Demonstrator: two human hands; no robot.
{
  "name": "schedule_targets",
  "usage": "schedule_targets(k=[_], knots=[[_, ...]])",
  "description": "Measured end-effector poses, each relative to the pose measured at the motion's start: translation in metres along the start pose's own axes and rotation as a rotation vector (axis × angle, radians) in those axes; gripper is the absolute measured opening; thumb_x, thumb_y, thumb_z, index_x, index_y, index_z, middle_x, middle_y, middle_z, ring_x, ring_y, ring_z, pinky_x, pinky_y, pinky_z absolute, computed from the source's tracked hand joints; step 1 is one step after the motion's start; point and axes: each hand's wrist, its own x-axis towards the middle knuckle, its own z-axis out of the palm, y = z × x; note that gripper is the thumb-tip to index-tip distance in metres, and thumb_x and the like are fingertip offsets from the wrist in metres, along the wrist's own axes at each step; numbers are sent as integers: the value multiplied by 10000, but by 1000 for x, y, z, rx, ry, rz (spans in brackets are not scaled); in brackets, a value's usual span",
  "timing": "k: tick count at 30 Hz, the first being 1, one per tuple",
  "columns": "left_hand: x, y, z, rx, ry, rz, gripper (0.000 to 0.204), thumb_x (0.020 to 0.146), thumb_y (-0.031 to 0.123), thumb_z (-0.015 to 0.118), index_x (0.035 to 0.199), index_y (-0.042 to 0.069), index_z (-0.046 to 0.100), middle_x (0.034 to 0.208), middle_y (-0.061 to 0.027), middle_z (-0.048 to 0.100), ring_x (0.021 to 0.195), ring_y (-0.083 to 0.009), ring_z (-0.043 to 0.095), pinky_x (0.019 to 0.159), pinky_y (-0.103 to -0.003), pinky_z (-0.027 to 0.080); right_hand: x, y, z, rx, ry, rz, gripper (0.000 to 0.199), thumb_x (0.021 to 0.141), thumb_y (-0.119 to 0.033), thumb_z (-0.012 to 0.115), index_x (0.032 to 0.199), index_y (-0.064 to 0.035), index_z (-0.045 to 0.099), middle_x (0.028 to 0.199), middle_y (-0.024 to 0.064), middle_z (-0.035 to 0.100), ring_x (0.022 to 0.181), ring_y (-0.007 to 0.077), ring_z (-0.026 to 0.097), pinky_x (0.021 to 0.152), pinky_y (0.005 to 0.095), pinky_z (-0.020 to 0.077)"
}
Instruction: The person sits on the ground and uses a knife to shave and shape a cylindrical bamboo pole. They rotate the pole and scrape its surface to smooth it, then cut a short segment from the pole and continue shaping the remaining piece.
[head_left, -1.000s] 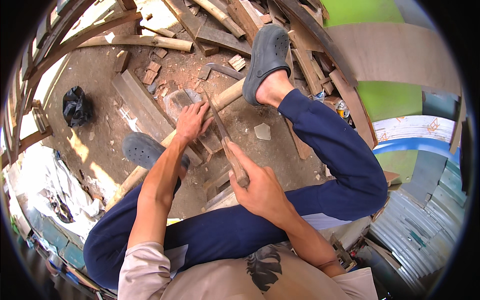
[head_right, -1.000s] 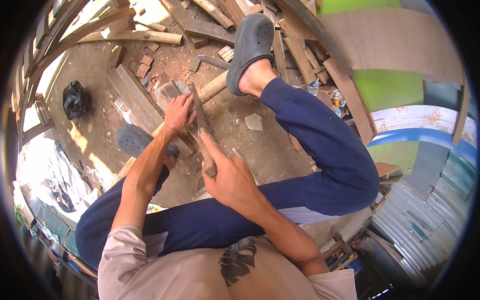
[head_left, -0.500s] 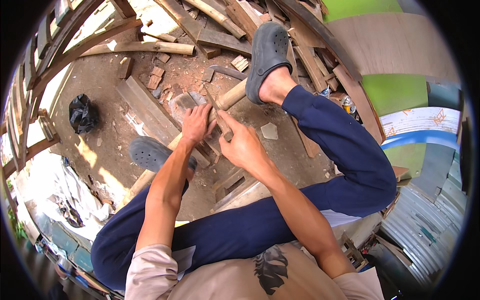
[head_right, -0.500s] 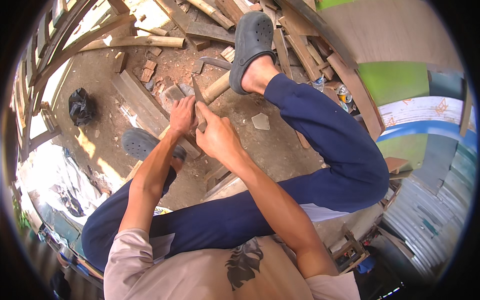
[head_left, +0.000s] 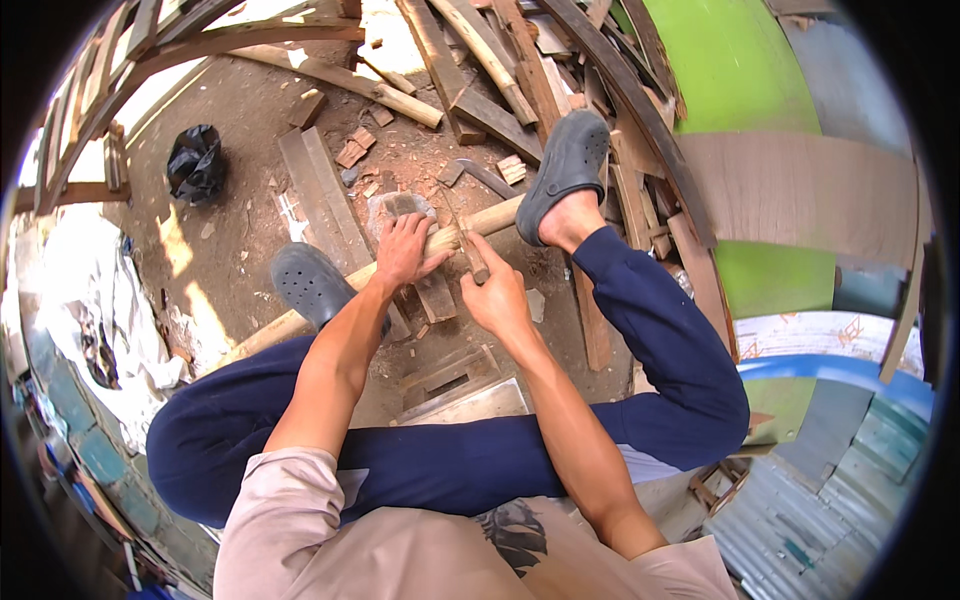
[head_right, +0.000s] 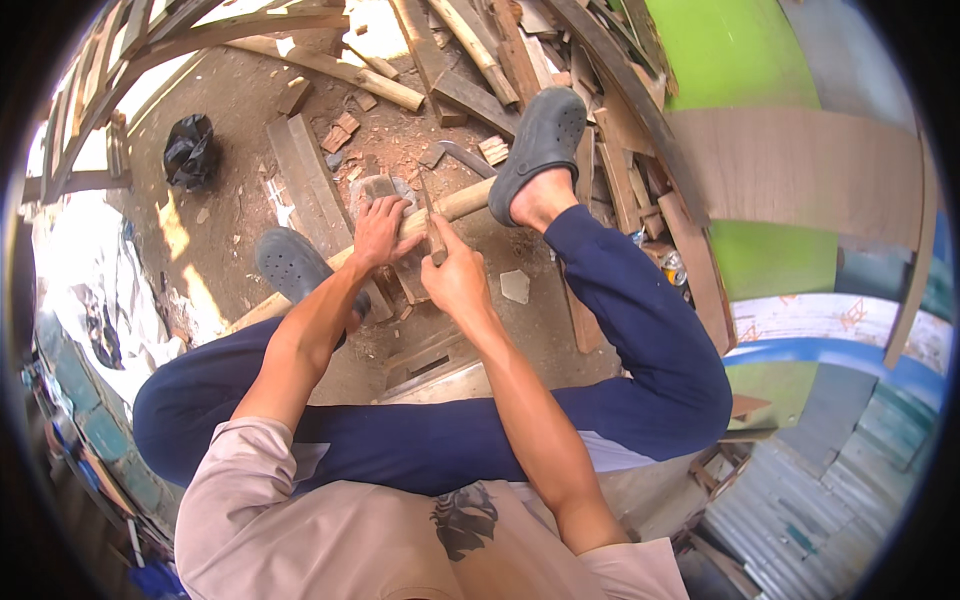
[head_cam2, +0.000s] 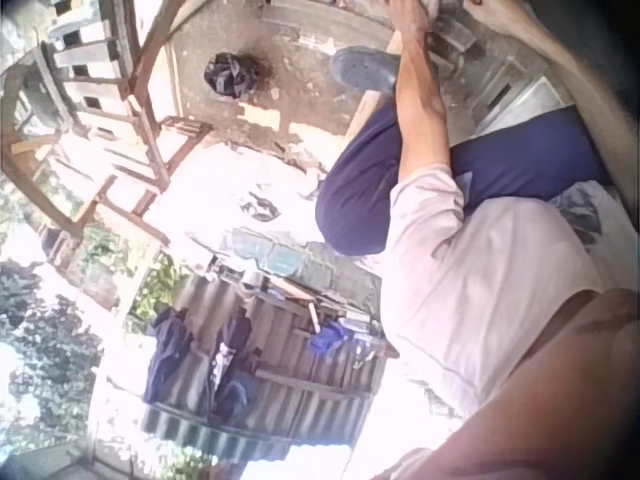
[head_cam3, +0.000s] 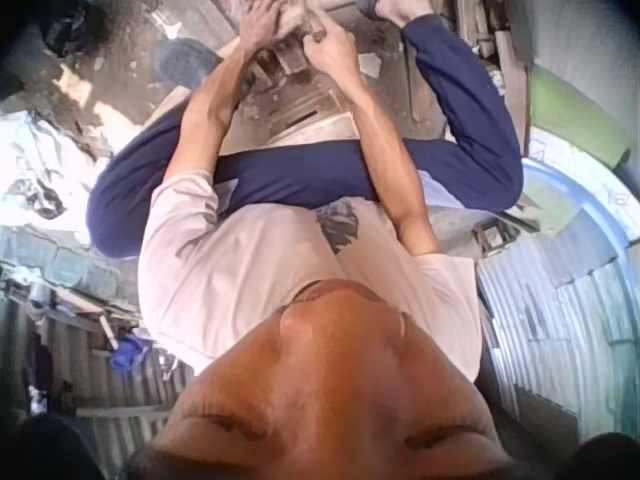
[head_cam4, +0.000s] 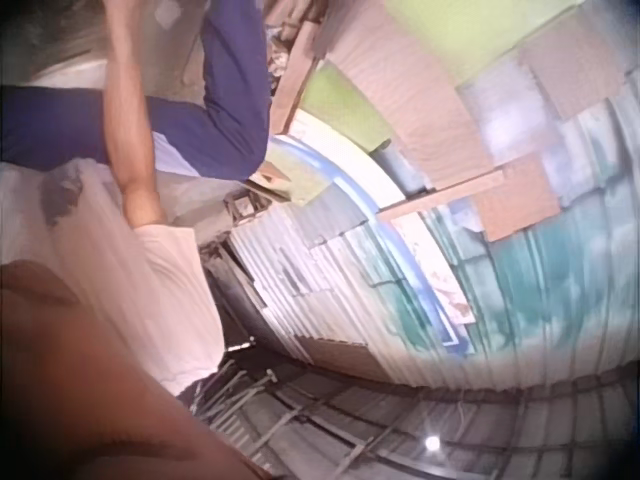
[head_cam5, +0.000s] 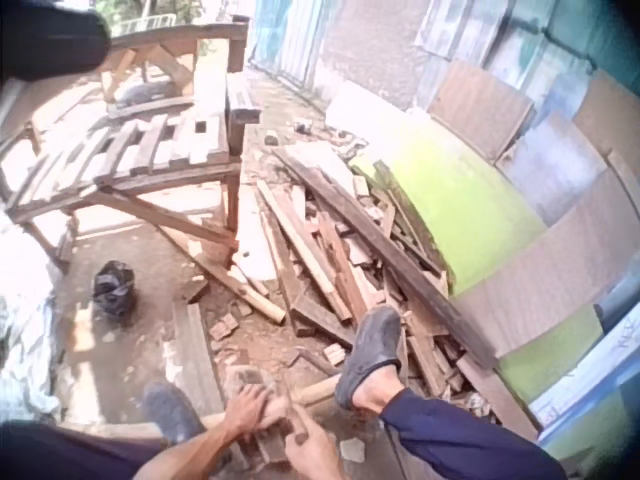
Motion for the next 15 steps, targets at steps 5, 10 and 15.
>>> schedule_targets(k=[5,10,15], knots=[[-25,-1,-17,-56,-140,-614,820,888,713,595,1278,-8,588,1245,-224,628,1215,-362,566,1054,-500,364,-10,4,-7,-45,21,4,632,861,-144,650,1482,-202,541,1019,299,715,937,460,709,856,496,543],[-28,-17,-32,-173,-557,-804,1000,906,850,338,907,-51,772,919,-277,738,942,-400,722,880,-493,525,-73,-31,-37,-73,-44,-15,604,903,-127,636,1495,-178,530,1209,279,694,1102,426,693,933,423,539],[-24,-18,-27,-196,-514,-761,1010,909,845,360,816,-79,757,807,-295,714,845,-420,728,791,-505,553,-92,-18,-43,-60,17,-229,594,901,-105,623,1487,-155,537,1170,293,698,1079,417,705,910,425,542]])
